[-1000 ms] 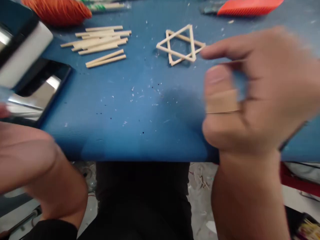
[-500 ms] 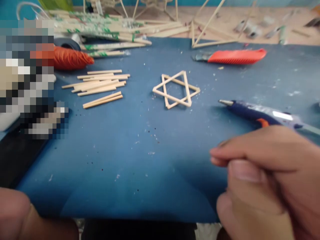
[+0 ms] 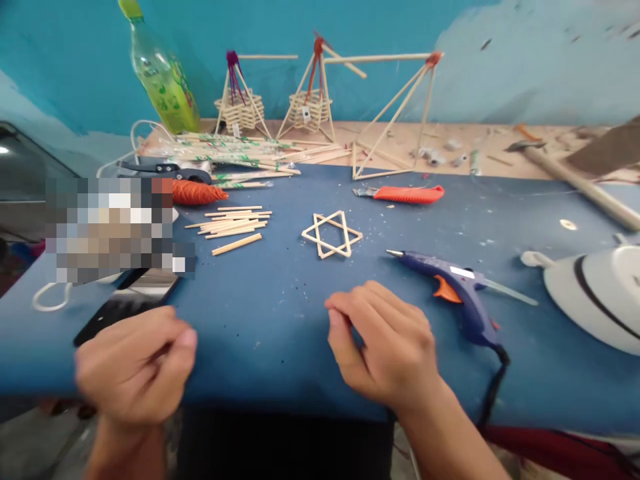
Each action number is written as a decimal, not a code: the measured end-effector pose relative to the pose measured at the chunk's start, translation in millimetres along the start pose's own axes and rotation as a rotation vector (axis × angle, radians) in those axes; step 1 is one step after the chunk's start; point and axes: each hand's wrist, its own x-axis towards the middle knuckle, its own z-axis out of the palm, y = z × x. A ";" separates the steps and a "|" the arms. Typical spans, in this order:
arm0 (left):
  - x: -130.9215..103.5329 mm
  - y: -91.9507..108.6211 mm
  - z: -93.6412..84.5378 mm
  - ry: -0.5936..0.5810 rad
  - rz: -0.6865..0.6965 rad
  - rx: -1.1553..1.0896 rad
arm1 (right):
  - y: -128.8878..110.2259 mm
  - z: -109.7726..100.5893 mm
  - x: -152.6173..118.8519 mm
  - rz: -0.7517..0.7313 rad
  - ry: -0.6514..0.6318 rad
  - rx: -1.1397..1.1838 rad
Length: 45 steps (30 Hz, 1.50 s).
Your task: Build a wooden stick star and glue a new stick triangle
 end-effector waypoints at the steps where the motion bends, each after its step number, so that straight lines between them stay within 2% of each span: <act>1: 8.5 -1.1 4.1 -0.005 0.020 -0.013 | 0.0 4.1 3.7 -0.022 -0.026 -0.038; 4: 14.7 -3.8 9.0 -0.021 0.100 -0.034 | -0.3 21.7 26.0 -0.144 -0.159 -0.126; 6: 10.7 -5.7 9.1 -0.046 0.162 -0.046 | -1.0 37.6 52.5 -0.168 -0.300 -0.138; 11: 6.0 -11.7 11.8 -0.047 0.221 -0.090 | -4.6 76.2 129.5 0.025 -0.785 -0.188; 14: 5.8 -14.9 15.0 -0.021 0.222 -0.107 | -5.1 86.8 155.0 0.038 -0.932 -0.193; 16: 5.4 -16.1 16.3 -0.014 0.228 -0.111 | -3.5 89.0 161.3 0.030 -0.954 -0.183; 25: 8.2 -13.2 14.3 -0.012 0.247 -0.086 | 14.0 93.2 165.3 0.027 -0.954 -0.117; 31: 8.3 -13.2 16.0 -0.042 0.262 -0.097 | 15.7 98.7 177.9 -0.012 -1.038 -0.143; 34: 9.8 -9.1 10.2 0.030 0.248 -0.027 | 12.0 100.5 181.9 -0.013 -1.102 -0.162; 36: 9.6 -5.0 -0.2 0.060 0.168 0.124 | 8.7 98.4 179.1 -0.001 -1.152 -0.174; 38: 6.9 -2.8 -14.3 0.031 0.007 0.308 | 6.0 92.1 169.8 0.020 -1.184 -0.163; 42: -3.4 -10.4 -37.4 -0.029 -0.307 0.549 | 5.7 65.4 132.5 0.053 -1.190 -0.031; 45: -6.5 -19.6 -41.2 -0.179 -0.458 0.630 | 6.4 40.2 96.1 0.106 -1.106 0.046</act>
